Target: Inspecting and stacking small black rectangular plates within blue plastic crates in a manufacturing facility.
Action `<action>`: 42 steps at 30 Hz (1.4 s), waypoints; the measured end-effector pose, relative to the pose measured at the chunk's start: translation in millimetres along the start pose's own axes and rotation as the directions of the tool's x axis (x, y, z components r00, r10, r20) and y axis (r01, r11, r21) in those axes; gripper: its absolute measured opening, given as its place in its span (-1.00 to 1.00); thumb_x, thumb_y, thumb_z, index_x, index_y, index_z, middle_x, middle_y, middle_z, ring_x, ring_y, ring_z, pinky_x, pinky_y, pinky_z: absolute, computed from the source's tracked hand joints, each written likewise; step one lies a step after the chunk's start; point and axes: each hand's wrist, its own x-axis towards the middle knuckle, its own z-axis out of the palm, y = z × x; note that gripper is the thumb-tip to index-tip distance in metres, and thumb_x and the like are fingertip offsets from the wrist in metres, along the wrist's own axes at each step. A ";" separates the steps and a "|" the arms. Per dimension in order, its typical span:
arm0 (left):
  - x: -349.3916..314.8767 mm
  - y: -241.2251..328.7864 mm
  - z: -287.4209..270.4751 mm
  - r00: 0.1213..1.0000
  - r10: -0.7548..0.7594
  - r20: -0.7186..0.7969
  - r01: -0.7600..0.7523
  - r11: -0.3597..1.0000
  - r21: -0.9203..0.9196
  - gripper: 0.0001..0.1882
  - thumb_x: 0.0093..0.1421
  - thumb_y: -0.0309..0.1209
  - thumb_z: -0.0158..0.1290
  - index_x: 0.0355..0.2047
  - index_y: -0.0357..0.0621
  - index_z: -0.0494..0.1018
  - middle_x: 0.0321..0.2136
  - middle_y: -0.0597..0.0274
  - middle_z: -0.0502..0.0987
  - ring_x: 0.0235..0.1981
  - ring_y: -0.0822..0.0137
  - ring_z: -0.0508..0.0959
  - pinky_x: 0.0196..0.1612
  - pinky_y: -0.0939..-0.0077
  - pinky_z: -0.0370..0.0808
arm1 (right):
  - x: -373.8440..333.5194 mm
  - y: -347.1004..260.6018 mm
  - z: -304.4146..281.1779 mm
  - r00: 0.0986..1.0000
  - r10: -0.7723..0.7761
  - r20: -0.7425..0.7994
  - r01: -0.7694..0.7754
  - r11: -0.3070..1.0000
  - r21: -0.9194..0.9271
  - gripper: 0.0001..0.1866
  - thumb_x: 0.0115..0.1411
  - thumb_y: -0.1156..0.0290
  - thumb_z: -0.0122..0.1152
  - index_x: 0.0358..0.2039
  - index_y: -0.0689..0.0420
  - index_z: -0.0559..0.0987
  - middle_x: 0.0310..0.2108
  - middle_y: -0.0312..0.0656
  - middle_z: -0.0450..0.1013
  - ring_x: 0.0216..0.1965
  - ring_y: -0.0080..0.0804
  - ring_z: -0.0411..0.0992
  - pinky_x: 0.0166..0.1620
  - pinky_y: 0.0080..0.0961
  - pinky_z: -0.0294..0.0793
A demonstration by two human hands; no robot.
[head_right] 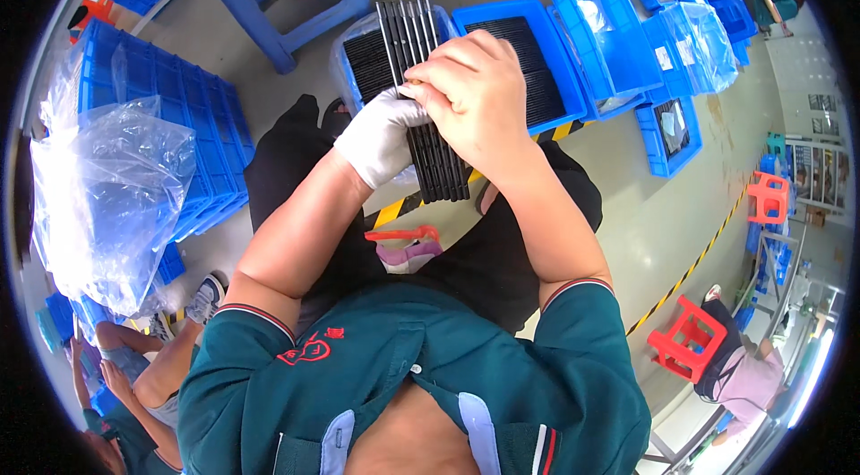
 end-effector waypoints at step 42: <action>-1.8 6.9 -2.9 0.957 -0.182 0.227 0.219 0.964 -0.148 -0.73 0.26 -0.50 0.00 -0.03 -0.23 0.42 -0.21 0.08 0.57 -0.19 0.15 0.62 -0.13 0.18 0.62 | -11.2 23.5 -2.7 0.885 0.407 0.228 -0.466 0.796 0.386 -0.83 -0.07 0.47 0.42 -0.38 0.05 0.71 -0.50 -0.31 0.46 -0.34 -0.45 0.42 -0.22 -0.55 0.41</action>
